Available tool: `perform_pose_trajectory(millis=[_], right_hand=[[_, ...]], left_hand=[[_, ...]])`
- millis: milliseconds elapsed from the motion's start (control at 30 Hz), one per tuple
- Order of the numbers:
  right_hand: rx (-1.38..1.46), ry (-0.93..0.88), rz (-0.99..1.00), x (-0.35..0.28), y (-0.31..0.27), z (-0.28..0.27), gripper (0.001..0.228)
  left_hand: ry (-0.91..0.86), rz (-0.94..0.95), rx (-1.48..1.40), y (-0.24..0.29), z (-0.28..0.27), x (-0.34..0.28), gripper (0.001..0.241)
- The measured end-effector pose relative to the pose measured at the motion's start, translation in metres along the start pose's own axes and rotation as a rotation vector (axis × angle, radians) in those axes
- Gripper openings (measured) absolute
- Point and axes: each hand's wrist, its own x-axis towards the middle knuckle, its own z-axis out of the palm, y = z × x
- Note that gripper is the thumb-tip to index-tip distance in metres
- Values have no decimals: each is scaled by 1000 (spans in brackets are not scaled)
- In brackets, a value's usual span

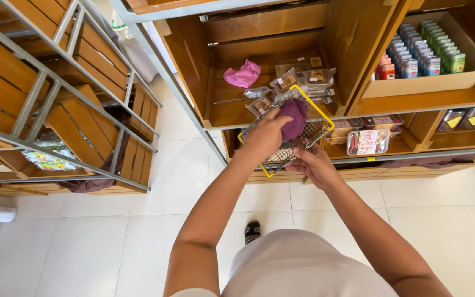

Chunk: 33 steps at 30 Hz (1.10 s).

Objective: Wiping down store shelves and food products with a cleaning cloth.

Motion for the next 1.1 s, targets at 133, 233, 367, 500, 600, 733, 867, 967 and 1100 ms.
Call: perform_pose_trajectory(millis=[133, 233, 367, 500, 600, 733, 867, 967, 1100], right_hand=[[-24, 42, -3, -2, -4, -10, 60], [-12, 90, 13, -4, -7, -23, 61], [-127, 155, -70, -11, -18, -25, 66], [-277, 211, -152, -10, -22, -32, 71], [-328, 186, -203, -20, -26, -21, 76], [-328, 167, -203, -23, -25, -23, 84], [-227, 180, -126, -27, -25, -30, 83], [-210, 194, -80, -32, -25, -28, 82], [-256, 185, -19, -42, -21, -25, 80]], left_hand=[[28, 247, 30, -31, 51, 4, 54], [-316, 235, 16, -23, 34, 8, 56], [-257, 152, 358, 10, -7, 6, 23], [-92, 262, 588, -11, 44, 3, 19], [-486, 167, 555, -18, 58, 1, 26], [-400, 12, 2, 14, 7, -9, 33], [-345, 194, 192, 17, 1, -22, 44], [-410, 111, 207, 27, -18, -24, 38], [265, 325, 369, 50, -22, -24, 41]])
